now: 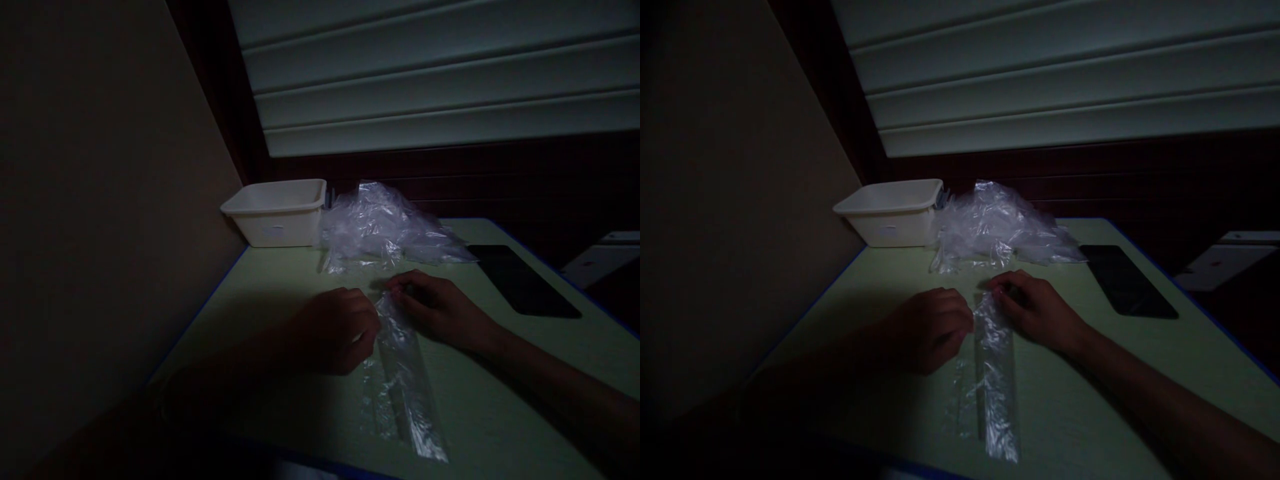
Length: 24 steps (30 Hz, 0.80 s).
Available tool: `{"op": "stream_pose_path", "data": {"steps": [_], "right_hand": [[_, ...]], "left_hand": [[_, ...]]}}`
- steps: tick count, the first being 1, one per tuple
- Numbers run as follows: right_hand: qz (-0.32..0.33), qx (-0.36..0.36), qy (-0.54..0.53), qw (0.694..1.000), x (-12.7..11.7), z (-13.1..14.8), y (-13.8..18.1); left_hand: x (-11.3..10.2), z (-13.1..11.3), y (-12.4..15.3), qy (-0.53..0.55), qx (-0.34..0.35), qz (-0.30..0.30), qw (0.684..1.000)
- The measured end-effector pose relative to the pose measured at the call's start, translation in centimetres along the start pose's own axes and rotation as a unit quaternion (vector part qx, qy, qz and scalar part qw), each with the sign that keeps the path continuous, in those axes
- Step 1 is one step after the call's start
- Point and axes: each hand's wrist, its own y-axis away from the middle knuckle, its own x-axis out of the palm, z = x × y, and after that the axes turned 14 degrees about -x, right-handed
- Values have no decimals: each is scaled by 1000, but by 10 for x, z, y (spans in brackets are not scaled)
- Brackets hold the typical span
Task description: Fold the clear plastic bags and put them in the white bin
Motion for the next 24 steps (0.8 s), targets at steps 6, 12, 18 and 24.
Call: {"op": "stream_pose_path", "data": {"steps": [6,12,18,24], "right_hand": [[5,-19,32,999,1,0,0],[7,-45,74,996,0,4,0],[-39,-123,119,984,-11,6,2],[62,-172,117,976,-17,11,5]], "left_hand": [[4,0,1,-21,33,8,999],[10,2,3,-37,46,38,998],[9,3,3,-39,45,48,997],[11,5,3,-29,53,43,997]]}}
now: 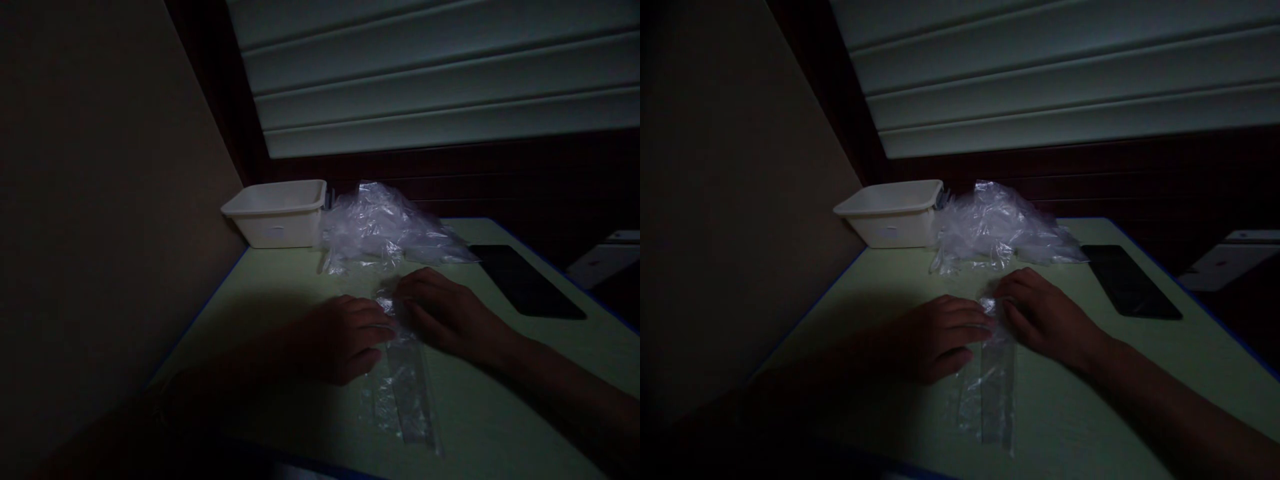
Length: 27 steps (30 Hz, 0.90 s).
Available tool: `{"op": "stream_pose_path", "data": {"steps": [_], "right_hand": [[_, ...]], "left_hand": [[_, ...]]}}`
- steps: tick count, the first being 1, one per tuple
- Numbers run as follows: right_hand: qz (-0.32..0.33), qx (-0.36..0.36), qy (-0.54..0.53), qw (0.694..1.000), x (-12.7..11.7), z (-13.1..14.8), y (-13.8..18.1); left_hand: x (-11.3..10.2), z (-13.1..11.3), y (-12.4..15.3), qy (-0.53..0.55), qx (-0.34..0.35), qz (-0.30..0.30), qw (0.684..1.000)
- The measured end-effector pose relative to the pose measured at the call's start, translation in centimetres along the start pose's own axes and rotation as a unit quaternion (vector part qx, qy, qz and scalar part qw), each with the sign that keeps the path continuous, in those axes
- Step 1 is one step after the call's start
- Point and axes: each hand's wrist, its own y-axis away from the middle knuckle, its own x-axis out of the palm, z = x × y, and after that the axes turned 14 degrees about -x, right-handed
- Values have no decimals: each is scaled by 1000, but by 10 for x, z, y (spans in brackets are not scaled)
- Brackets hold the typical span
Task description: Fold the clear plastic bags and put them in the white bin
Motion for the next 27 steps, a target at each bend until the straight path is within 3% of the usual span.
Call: {"op": "stream_pose_path", "data": {"steps": [12,19,24,27], "right_hand": [[15,27,10,999,17,-9,0],[-29,20,7,999,2,-3,0],[56,-19,-47,997,-4,5,1],[68,-23,-44,996,-1,6,1]], "left_hand": [[-2,-1,-1,4,-1,7,1000],[-1,-1,1,18,-10,3,1000],[-3,-1,0,31,-1,10,999],[-5,1,-1,55,-7,-3,998]]}}
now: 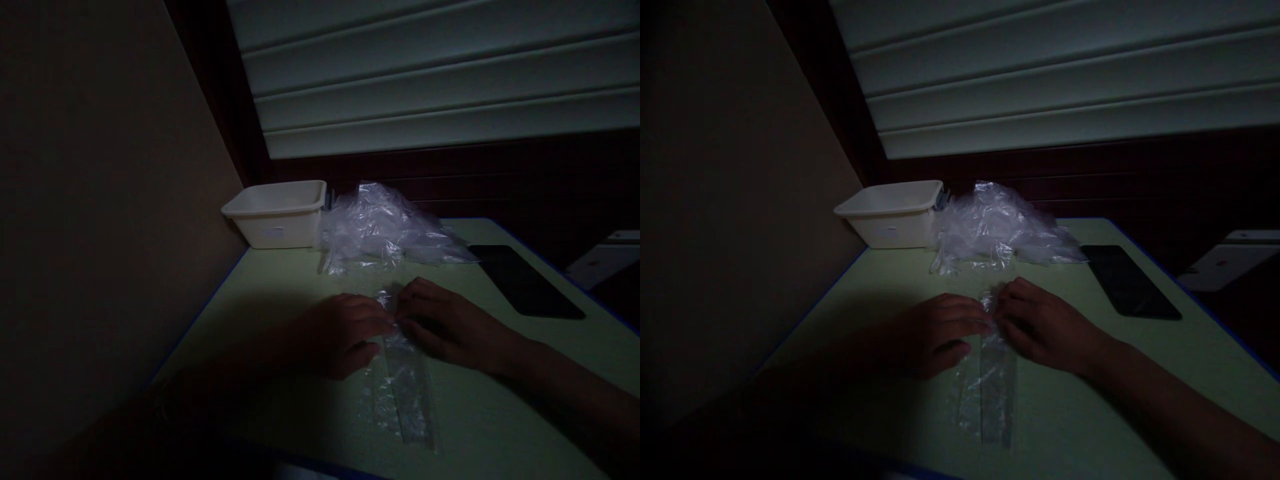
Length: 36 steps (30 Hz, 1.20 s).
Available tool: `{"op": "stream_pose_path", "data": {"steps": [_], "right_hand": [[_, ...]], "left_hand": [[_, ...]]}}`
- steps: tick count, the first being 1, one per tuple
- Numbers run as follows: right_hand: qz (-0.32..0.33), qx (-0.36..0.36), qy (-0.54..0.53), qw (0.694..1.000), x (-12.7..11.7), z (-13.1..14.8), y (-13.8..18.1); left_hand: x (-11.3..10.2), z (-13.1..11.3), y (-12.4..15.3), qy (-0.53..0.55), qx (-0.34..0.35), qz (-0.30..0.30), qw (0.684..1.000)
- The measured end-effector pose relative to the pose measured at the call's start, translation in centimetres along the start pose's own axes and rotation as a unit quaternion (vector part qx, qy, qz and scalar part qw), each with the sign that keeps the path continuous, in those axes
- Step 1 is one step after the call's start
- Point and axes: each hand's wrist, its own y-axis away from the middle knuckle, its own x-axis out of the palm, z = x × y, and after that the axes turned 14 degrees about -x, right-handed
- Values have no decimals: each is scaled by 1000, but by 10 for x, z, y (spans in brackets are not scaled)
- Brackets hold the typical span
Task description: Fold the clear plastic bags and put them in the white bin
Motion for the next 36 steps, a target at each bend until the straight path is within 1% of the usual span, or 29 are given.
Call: {"op": "stream_pose_path", "data": {"steps": [1,3,5,6,10,16,20,24,28,31,36], "right_hand": [[0,0,5,1000,1,0,0],[4,1,10,1000,2,-1,-1],[14,6,13,1000,2,-1,-1],[19,8,14,1000,2,-1,-1],[29,9,19,999,2,0,0],[34,4,32,999,3,-1,1],[37,8,28,999,3,-2,0],[39,9,27,999,3,-1,-1],[32,3,32,999,2,1,-1],[28,5,34,999,2,3,0],[43,-15,48,998,2,4,0]], "left_hand": [[-1,1,0,6,-18,-8,1000],[-2,6,0,4,-79,-32,996],[0,12,1,-14,-137,-57,989],[1,16,2,-25,-153,-64,986],[5,22,4,-38,-161,-57,985],[8,16,3,-24,-165,-65,984],[12,19,0,-16,-167,-54,984],[14,21,-4,-6,-171,-68,983],[12,14,-5,3,-186,-85,979],[12,9,-5,33,-215,-92,972],[15,5,-5,128,-287,-76,946]]}}
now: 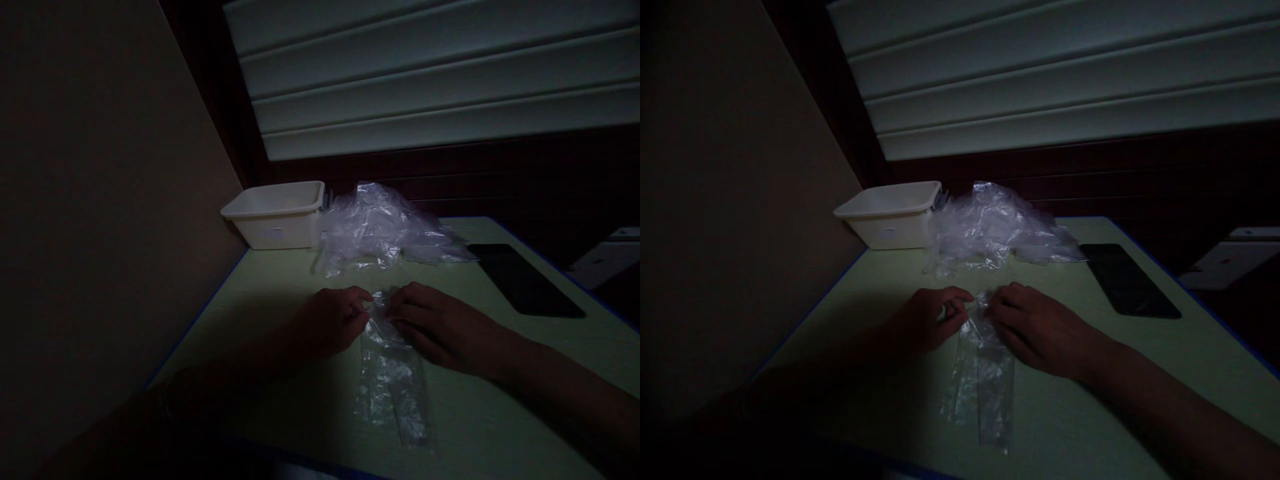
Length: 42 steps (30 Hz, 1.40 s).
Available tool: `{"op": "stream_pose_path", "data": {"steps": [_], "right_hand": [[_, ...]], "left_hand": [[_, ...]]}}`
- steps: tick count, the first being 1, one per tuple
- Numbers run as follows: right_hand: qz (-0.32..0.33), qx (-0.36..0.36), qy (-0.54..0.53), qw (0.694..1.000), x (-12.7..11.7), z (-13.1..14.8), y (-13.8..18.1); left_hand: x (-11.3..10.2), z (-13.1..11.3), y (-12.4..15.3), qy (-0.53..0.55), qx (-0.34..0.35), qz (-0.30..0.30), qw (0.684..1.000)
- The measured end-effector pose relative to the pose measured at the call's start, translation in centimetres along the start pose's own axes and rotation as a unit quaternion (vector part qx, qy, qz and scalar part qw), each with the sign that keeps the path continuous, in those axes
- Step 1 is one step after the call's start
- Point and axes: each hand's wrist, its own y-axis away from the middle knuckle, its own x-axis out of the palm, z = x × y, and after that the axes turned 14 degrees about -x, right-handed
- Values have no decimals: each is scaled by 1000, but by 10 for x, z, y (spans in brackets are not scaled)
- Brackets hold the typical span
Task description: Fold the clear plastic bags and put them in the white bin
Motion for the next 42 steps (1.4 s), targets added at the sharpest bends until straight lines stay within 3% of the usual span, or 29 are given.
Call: {"op": "stream_pose_path", "data": {"steps": [9,12,19,26,31,37,42], "right_hand": [[74,-11,25,997,-4,5,-1],[69,-16,13,997,-4,4,0],[38,-27,-7,999,-4,3,0],[35,-25,-5,999,-4,4,-1],[35,-29,-12,999,-3,4,-1],[33,-31,-17,999,-3,3,-2],[45,-26,-14,999,-5,5,-1]], "left_hand": [[-4,-1,-3,88,-53,30,994],[-5,-2,-2,112,-38,57,991],[-9,-6,1,26,30,67,997],[-9,-17,8,49,-55,110,991],[-2,-24,16,48,-90,89,991],[10,-17,15,104,-58,44,992],[13,-18,17,123,-73,26,989]]}}
